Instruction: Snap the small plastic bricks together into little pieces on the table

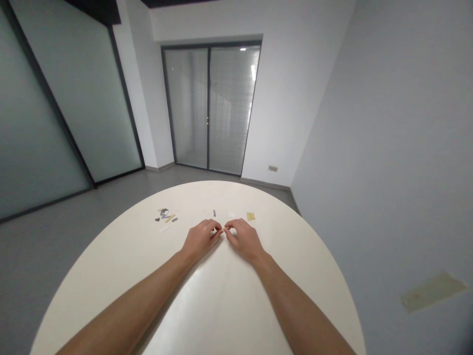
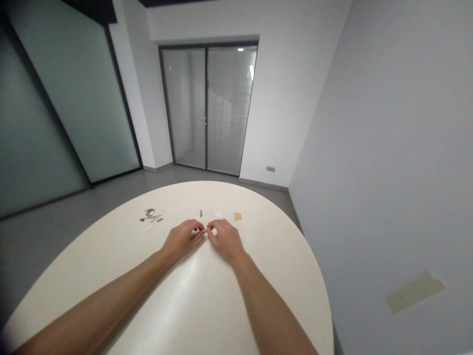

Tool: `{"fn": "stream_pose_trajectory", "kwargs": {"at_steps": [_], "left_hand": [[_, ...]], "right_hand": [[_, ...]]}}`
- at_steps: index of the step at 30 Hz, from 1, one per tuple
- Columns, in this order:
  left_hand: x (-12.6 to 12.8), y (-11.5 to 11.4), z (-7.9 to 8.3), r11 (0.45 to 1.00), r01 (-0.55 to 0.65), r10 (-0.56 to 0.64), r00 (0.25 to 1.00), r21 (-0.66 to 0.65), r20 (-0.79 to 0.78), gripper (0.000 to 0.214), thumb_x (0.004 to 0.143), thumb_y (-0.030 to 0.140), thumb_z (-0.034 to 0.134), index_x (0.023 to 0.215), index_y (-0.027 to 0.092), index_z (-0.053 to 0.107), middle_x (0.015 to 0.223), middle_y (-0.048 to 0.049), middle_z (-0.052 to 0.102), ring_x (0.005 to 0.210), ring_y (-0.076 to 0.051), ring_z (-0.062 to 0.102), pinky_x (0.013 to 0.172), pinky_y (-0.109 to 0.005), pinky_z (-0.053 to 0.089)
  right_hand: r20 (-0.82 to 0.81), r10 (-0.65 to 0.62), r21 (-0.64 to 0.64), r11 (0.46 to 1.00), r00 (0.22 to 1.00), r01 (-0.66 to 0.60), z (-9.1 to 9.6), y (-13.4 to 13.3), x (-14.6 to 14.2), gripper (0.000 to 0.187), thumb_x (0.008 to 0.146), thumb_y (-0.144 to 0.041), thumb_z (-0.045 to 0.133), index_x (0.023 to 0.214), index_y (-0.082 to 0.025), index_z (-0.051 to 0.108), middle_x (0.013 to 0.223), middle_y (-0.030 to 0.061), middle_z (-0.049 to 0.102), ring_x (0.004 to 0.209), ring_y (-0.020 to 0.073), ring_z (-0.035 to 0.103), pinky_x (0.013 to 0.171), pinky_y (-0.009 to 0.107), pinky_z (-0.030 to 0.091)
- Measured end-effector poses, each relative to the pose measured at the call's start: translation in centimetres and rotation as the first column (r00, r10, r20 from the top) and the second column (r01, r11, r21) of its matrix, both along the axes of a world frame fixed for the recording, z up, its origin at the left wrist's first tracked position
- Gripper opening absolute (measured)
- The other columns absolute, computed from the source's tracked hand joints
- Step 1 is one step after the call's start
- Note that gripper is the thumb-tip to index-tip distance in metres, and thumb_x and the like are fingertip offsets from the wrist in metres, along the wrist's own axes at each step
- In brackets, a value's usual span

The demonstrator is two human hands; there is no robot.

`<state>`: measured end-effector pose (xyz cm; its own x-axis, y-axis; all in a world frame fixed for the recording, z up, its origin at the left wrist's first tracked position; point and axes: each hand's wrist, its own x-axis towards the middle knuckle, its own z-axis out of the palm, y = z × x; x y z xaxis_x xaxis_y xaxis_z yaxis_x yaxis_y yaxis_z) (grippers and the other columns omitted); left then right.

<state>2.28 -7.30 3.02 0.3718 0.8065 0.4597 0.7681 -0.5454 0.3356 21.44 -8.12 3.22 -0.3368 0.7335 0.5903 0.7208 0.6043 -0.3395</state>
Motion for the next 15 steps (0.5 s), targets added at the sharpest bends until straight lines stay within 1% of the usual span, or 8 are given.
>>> {"fn": "stream_pose_trajectory", "kwargs": {"at_steps": [6,15], "left_hand": [[0.01,0.03,-0.14,1.0,0.008,-0.008,1.0,0.006,0.025,0.016,0.094,0.033,0.051,0.094,0.024,0.064,0.095,-0.0018,0.067,0.09,-0.017,0.062,0.071,-0.026,0.047],[0.12,-0.14,0.0,0.998,0.034,-0.038,0.997,0.061,0.063,0.013,0.092,0.028,0.051,0.095,0.025,0.064,0.099,-0.0023,0.067,0.094,-0.017,0.062,0.076,-0.027,0.048]], "right_hand": [[0.009,0.005,0.007,1.0,1.0,-0.005,-0.2,0.05,0.04,0.008,0.092,-0.021,0.057,0.098,-0.022,0.064,0.097,0.0035,0.07,0.096,0.0184,0.061,0.087,0.03,0.047],[0.007,-0.045,-0.002,0.999,0.999,0.045,-0.12,-0.06,-0.1,0.007,0.089,-0.021,0.061,0.096,-0.023,0.064,0.094,0.0026,0.07,0.095,0.0184,0.062,0.084,0.03,0.048]]}}
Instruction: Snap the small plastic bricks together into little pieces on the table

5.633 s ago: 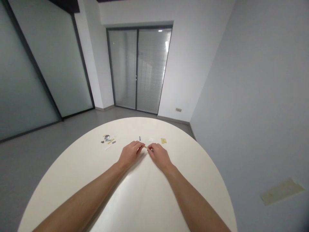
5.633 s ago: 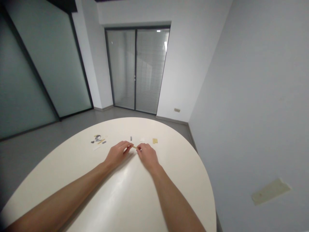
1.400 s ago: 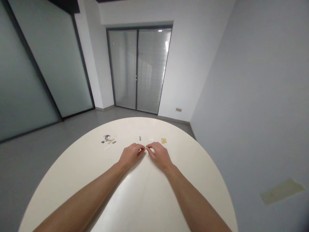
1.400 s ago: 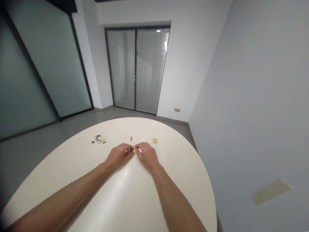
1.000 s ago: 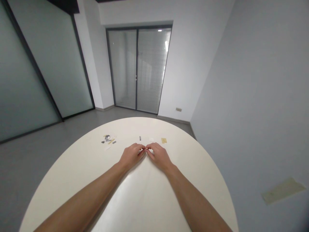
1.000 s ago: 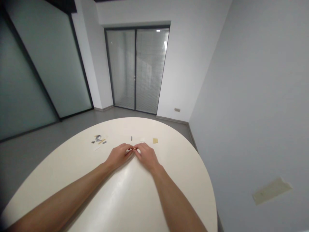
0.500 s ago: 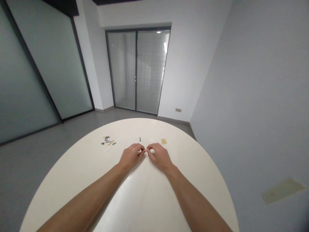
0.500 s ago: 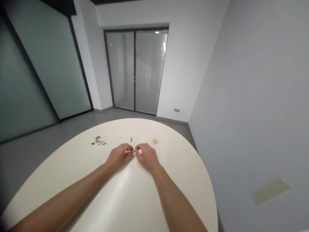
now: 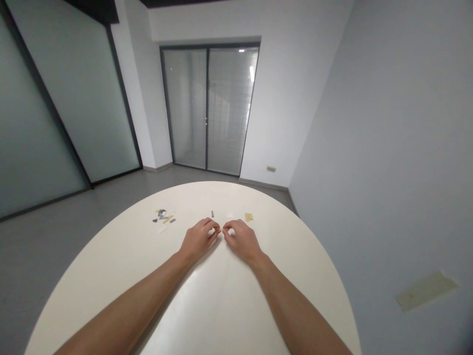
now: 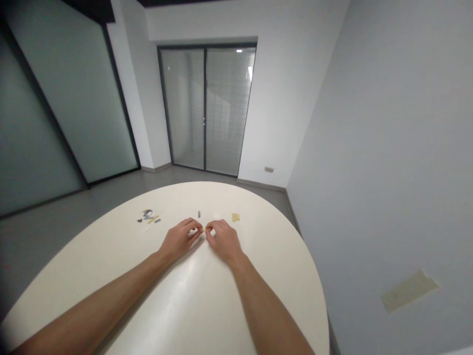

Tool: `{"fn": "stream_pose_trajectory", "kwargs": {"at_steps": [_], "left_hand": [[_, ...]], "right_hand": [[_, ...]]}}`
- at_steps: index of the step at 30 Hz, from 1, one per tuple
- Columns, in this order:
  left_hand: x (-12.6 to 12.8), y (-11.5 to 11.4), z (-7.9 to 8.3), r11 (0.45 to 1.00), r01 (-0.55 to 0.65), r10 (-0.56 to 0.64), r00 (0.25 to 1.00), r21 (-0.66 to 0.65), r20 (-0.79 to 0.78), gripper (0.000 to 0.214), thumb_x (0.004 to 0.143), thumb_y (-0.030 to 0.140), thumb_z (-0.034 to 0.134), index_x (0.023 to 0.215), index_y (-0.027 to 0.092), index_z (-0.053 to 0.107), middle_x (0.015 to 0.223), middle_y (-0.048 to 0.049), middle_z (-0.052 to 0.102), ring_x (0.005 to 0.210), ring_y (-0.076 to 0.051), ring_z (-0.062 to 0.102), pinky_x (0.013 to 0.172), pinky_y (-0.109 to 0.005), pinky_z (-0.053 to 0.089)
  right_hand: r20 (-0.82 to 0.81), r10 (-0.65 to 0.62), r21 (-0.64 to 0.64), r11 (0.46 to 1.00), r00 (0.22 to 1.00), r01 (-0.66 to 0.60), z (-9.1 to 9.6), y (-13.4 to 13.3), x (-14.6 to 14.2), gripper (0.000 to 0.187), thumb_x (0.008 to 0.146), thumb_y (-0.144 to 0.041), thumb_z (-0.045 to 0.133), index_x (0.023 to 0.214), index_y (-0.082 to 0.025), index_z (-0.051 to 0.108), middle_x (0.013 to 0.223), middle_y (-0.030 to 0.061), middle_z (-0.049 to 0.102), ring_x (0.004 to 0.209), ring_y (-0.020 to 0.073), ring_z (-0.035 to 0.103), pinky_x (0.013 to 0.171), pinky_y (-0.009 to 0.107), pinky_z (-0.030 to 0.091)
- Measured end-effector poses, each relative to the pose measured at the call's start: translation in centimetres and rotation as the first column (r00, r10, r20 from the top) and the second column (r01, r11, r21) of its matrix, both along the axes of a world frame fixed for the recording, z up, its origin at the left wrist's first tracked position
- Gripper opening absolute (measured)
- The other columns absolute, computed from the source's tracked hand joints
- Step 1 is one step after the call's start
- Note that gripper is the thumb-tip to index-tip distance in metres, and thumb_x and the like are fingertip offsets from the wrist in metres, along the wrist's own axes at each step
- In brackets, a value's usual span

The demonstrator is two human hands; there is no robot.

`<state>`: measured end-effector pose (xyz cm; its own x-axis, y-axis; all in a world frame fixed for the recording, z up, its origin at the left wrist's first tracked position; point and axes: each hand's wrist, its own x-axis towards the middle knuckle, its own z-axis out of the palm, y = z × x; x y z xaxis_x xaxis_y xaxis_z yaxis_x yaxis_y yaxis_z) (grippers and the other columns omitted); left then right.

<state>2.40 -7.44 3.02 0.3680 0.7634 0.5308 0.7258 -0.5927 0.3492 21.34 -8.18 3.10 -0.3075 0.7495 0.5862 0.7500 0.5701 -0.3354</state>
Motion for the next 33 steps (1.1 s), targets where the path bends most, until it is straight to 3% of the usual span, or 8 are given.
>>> {"fn": "stream_pose_trajectory", "kwargs": {"at_steps": [33], "left_hand": [[-0.07,0.43,-0.79,1.0,-0.014,0.015,0.998,0.016,-0.055,0.021,0.095,0.025,0.047,0.103,0.027,0.066,0.106,-0.0018,0.069,0.1,-0.018,0.063,0.079,-0.027,0.05]], "right_hand": [[0.099,0.001,-0.009,1.0,0.995,0.0,0.36,0.08,0.07,0.014,0.093,-0.026,0.058,0.099,-0.025,0.071,0.094,0.0024,0.074,0.095,0.0189,0.062,0.084,0.03,0.05]]}}
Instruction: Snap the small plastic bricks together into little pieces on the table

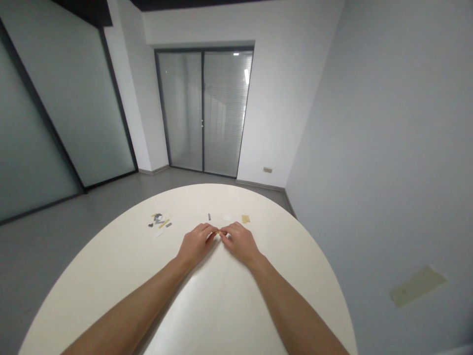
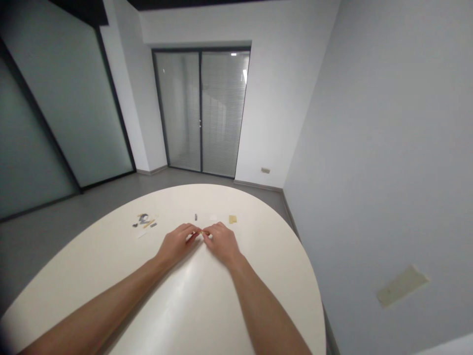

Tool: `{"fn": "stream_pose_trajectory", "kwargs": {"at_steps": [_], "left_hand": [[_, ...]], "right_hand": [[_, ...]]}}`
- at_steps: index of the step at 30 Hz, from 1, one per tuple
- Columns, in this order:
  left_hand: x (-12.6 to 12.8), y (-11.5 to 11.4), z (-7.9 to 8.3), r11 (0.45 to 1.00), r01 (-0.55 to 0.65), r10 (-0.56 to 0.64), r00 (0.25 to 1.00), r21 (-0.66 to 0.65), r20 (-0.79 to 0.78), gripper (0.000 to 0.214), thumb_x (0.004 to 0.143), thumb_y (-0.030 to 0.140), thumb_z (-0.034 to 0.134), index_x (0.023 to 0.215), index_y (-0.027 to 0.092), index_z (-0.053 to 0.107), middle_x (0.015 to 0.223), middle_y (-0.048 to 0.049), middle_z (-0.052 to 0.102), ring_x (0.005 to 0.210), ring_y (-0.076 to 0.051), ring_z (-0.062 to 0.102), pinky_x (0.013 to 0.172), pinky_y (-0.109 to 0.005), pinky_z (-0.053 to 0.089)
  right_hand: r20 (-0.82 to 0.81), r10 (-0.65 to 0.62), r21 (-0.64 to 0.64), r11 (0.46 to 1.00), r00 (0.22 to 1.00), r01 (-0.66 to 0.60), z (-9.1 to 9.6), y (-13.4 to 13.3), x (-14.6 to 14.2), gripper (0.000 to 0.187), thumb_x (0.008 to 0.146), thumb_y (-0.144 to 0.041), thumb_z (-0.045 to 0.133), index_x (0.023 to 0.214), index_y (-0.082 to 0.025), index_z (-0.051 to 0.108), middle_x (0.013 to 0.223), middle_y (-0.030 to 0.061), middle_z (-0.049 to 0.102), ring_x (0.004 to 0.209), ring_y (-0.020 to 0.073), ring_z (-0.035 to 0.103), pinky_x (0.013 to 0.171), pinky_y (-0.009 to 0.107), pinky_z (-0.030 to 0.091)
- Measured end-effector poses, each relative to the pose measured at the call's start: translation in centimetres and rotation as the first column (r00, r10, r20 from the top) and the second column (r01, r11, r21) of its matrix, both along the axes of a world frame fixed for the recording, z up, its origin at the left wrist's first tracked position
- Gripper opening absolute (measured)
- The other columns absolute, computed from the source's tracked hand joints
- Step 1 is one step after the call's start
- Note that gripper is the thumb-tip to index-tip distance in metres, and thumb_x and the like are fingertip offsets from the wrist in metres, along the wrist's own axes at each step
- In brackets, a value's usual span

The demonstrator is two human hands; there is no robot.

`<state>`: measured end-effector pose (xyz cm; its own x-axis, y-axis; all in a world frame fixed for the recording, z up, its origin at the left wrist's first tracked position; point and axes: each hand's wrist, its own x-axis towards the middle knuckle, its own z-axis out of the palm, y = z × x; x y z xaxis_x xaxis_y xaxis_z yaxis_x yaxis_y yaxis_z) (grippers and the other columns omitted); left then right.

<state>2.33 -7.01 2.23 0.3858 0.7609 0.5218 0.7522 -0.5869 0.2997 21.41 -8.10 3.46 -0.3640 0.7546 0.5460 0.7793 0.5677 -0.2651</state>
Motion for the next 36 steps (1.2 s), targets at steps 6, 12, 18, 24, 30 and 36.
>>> {"fn": "stream_pose_trajectory", "kwargs": {"at_steps": [6,12,18,24,30,36], "left_hand": [[-0.1,0.0,0.0,1.0,-0.006,0.006,1.0,0.003,0.005,0.021,0.095,0.024,0.047,0.102,0.026,0.067,0.104,-0.0016,0.071,0.098,-0.018,0.064,0.079,-0.027,0.051],[-0.2,-0.1,0.3,0.999,-0.03,0.03,0.999,-0.014,0.037,0.02,0.094,0.024,0.048,0.101,0.025,0.067,0.102,-0.0025,0.071,0.097,-0.019,0.064,0.08,-0.03,0.051],[-0.2,-0.1,0.4,0.998,-0.015,0.025,0.986,-0.057,0.166,0.021,0.092,0.026,0.049,0.1,0.025,0.068,0.102,-0.0027,0.072,0.095,-0.02,0.066,0.082,-0.032,0.051],[0.2,0.6,-0.1,0.976,0.075,0.007,0.925,-0.202,0.379,0.024,0.091,0.033,0.05,0.104,0.024,0.069,0.1,-0.0026,0.073,0.088,-0.018,0.066,0.076,-0.029,0.052],[0.7,0.7,0.0,0.947,0.149,0.022,0.854,-0.284,0.52,0.027,0.088,0.037,0.055,0.104,0.021,0.07,0.101,-0.0046,0.073,0.092,-0.02,0.066,0.073,-0.03,0.052],[1.0,0.7,0.2,0.939,0.195,0.024,0.785,-0.284,0.619,0.029,0.084,0.037,0.059,0.105,0.018,0.067,0.093,-0.0057,0.072,0.087,-0.021,0.066,0.071,-0.031,0.051]], "right_hand": [[0.027,-0.011,0.003,1.0,1.0,0.011,0.0,0.1,0.2,0.016,0.094,-0.025,0.058,0.101,-0.026,0.072,0.094,0.0017,0.075,0.095,0.0188,0.062,0.084,0.03,0.049],[0.028,-0.03,-0.04,0.999,0.999,0.031,-0.2,0.2,0.5,0.017,0.095,-0.027,0.058,0.104,-0.025,0.072,0.099,0.0022,0.075,0.1,0.0184,0.062,0.087,0.029,0.048],[0.026,-0.016,-0.113,0.993,1.0,0.019,0.1,-0.1,0.5,0.022,0.096,-0.026,0.055,0.113,-0.025,0.07,0.107,0.003,0.073,0.105,0.018,0.061,0.089,0.029,0.048],[0.011,0.012,-0.114,0.993,1.0,-0.01,0.0,-0.2,0.5,0.024,0.096,-0.026,0.054,0.115,-0.025,0.068,0.106,0.0034,0.072,0.102,0.0174,0.062,0.089,0.028,0.048],[0.019,0.035,-0.117,0.993,0.999,-0.033,-0.2,0.0,0.4,0.021,0.096,-0.027,0.055,0.113,-0.026,0.067,0.105,0.0032,0.072,0.103,0.0175,0.062,0.088,0.029,0.048],[-0.034,0.058,-0.141,0.988,0.998,-0.062,0.0,-0.2,0.2,0.023,0.093,-0.026,0.059,0.116,-0.027,0.064,0.103,0.0025,0.071,0.097,0.0172,0.065,0.088,0.03,0.049]]}}
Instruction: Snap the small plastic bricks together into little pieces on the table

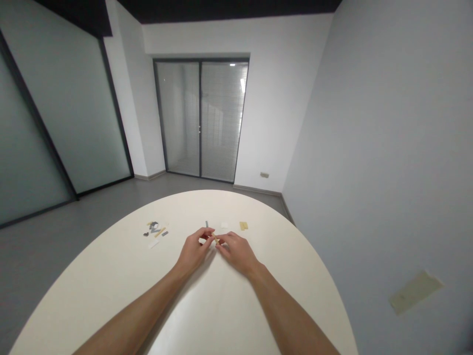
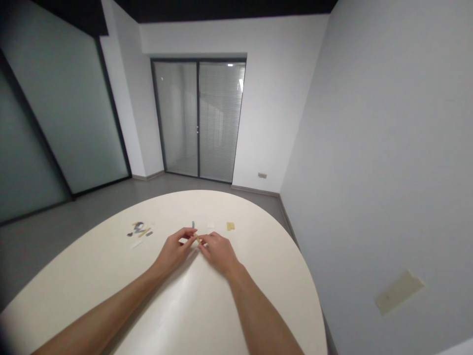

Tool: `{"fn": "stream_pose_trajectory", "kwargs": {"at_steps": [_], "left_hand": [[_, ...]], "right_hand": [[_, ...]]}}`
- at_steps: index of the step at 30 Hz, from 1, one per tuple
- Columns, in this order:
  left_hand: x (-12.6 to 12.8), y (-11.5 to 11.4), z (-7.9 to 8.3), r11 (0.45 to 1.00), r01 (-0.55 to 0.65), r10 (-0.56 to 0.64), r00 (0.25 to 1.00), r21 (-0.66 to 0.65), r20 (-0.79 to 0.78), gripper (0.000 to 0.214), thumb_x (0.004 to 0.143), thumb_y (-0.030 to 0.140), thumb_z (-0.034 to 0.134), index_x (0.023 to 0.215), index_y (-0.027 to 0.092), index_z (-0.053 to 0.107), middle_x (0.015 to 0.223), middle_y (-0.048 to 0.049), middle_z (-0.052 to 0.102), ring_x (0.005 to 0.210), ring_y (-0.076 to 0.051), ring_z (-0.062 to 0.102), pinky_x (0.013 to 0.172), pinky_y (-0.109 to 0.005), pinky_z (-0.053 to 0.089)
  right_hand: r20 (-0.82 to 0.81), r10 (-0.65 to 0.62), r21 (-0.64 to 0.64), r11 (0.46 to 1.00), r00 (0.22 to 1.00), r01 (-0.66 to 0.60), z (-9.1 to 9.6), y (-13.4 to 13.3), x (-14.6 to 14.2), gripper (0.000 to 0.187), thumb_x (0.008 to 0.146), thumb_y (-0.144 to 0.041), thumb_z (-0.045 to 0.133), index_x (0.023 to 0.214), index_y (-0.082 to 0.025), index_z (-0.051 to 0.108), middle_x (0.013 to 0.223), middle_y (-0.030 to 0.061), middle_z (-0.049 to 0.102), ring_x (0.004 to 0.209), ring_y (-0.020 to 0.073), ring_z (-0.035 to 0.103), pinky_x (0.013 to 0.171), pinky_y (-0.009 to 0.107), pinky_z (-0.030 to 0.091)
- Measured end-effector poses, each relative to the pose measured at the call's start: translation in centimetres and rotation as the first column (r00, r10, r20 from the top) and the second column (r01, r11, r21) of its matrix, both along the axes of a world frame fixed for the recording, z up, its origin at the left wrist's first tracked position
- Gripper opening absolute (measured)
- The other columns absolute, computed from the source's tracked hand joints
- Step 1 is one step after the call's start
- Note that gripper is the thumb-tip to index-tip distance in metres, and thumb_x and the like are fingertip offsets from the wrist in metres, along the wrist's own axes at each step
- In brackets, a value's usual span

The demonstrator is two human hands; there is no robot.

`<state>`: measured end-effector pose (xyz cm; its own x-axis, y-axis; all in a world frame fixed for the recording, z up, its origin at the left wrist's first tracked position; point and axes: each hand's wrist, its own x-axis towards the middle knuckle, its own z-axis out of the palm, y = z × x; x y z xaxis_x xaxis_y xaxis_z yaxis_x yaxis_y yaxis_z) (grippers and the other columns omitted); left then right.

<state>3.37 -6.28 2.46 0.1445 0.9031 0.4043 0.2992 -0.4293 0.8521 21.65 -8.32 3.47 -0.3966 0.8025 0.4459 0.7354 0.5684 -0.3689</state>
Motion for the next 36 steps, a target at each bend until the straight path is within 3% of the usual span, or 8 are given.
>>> {"fn": "stream_pose_trajectory", "kwargs": {"at_steps": [9,20,26,36], "left_hand": [[0.47,0.37,-0.45,0.99,0.08,-0.064,0.989,-0.115,0.132,0.034,0.081,0.039,0.063,0.106,0.016,0.061,0.083,-0.0054,0.07,0.077,-0.02,0.065,0.063,-0.029,0.05],[0.71,-0.18,0.02,0.959,0.189,-0.152,0.972,-0.211,0.181,0.041,0.08,0.04,0.064,0.113,0.016,0.059,0.083,-0.0061,0.073,0.073,-0.019,0.066,0.059,-0.026,0.047],[0.8,-0.06,0.21,0.977,0.134,-0.115,0.986,-0.166,0.124,0.023,0.079,0.037,0.063,0.086,0.015,0.067,0.085,-0.0073,0.072,0.078,-0.02,0.065,0.071,-0.031,0.049],[0.81,-0.08,0.16,0.984,0.135,-0.124,0.988,-0.115,0.094,0.025,0.081,0.038,0.063,0.09,0.016,0.072,0.091,-0.0081,0.074,0.082,-0.021,0.067,0.078,-0.034,0.052]], "right_hand": [[-0.095,0.068,-0.007,0.998,0.993,-0.069,0.01,-0.02,0.1,0.044,0.089,-0.024,0.064,0.131,-0.027,0.052,0.103,0.0019,0.07,0.099,0.0173,0.065,0.09,0.03,0.049],[-0.089,0.031,0.069,0.997,0.996,-0.025,-0.29,0.44,0.12,0.048,0.084,-0.034,0.073,0.129,-0.025,0.056,0.092,0.0021,0.073,0.099,0.0199,0.065,0.088,0.031,0.05],[-0.099,0.032,0.081,0.996,0.995,-0.024,-0.18,0.27,0.11,0.051,0.084,-0.032,0.073,0.131,-0.025,0.054,0.093,0.0016,0.072,0.097,0.0182,0.065,0.089,0.03,0.049],[-0.101,0.029,0.1,0.995,0.994,-0.019,-0.11,0.21,0.11,0.046,0.085,-0.031,0.072,0.128,-0.026,0.057,0.095,0.002,0.072,0.096,0.0184,0.064,0.088,0.03,0.049]]}}
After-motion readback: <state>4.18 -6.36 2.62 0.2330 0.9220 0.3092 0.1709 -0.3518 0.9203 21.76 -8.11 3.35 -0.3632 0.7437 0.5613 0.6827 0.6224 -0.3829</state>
